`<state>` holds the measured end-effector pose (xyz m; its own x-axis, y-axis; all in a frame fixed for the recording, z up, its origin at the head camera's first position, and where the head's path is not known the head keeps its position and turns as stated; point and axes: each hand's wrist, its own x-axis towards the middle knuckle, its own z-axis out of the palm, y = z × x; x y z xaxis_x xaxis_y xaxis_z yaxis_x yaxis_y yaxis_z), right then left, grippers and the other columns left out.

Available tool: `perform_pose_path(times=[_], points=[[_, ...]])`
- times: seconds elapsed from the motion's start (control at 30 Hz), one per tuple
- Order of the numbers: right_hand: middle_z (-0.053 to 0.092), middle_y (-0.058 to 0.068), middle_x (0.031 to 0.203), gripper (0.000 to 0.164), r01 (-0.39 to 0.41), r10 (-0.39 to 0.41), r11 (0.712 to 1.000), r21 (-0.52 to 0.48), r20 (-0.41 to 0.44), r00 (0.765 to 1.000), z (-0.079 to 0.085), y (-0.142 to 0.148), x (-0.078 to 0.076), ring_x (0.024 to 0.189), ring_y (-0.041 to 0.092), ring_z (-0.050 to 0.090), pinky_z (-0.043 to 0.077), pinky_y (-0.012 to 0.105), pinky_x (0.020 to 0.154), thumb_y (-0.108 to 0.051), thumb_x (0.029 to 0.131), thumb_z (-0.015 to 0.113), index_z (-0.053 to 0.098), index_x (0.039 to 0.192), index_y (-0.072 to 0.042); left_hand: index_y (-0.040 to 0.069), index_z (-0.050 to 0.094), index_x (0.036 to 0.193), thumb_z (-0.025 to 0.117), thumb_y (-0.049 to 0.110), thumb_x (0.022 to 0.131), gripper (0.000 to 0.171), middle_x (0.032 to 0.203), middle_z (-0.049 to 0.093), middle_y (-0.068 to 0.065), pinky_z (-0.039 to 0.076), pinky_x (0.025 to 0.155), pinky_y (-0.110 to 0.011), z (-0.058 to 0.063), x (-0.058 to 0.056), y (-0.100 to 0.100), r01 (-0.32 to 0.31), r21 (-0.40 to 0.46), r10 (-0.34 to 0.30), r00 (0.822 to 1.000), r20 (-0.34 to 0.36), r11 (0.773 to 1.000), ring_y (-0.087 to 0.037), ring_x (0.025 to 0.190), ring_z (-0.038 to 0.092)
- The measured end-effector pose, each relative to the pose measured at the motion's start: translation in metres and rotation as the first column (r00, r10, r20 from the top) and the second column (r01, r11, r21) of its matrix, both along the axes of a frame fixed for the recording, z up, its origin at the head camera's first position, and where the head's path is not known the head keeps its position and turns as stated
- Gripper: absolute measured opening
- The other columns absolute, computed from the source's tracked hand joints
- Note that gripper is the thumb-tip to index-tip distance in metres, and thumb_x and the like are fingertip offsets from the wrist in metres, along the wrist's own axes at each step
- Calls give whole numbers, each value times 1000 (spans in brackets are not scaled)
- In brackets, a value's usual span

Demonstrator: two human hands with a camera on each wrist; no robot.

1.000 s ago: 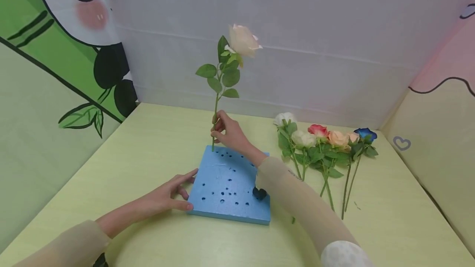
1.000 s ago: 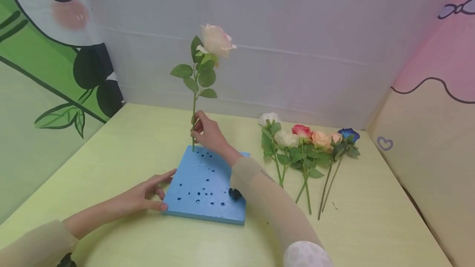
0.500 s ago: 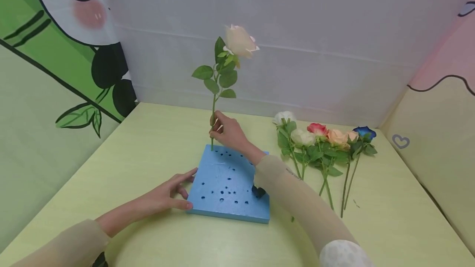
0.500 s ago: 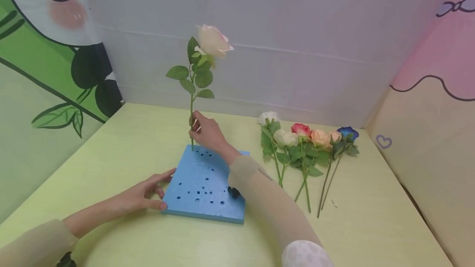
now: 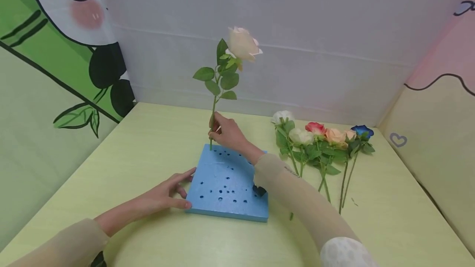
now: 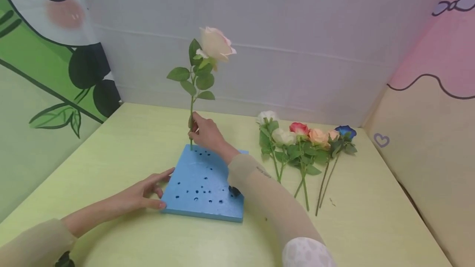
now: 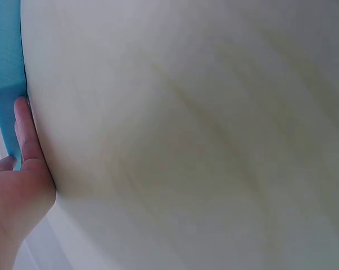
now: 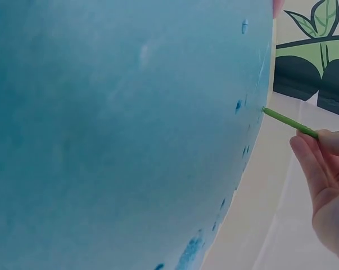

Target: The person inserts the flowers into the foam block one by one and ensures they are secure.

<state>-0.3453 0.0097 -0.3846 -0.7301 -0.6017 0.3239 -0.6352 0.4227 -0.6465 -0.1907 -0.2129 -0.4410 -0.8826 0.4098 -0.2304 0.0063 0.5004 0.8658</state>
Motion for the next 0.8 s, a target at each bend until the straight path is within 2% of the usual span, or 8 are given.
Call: perform_pose_path(times=[0.23,0.53,0.8], points=[[69,13,93,13,-4,4,1000,5,11,1000,-1,-1,0,82,21,72,54,22,70,-6,95,63,53,102,-4,22,21,159,78,26,84,95,153,34,-15,41,89,-35,0,0,0,-6,0,6,1000,9,1000,-23,107,53],[68,15,92,10,-30,30,999,-13,43,999,-2,1,1,83,25,73,56,23,71,-3,96,61,53,101,-2,22,19,159,77,28,85,94,153,33,-15,39,92,-36,0,-1,-1,2,-6,-2,1000,8,1000,-23,108,52],[69,11,91,9,-31,32,998,62,-18,999,-1,-2,1,81,17,70,52,20,70,-6,96,62,54,101,-5,23,20,159,78,28,84,95,152,34,-14,39,90,-36,1,0,1,-7,-12,7,1000,-2,1000,-23,107,52]])
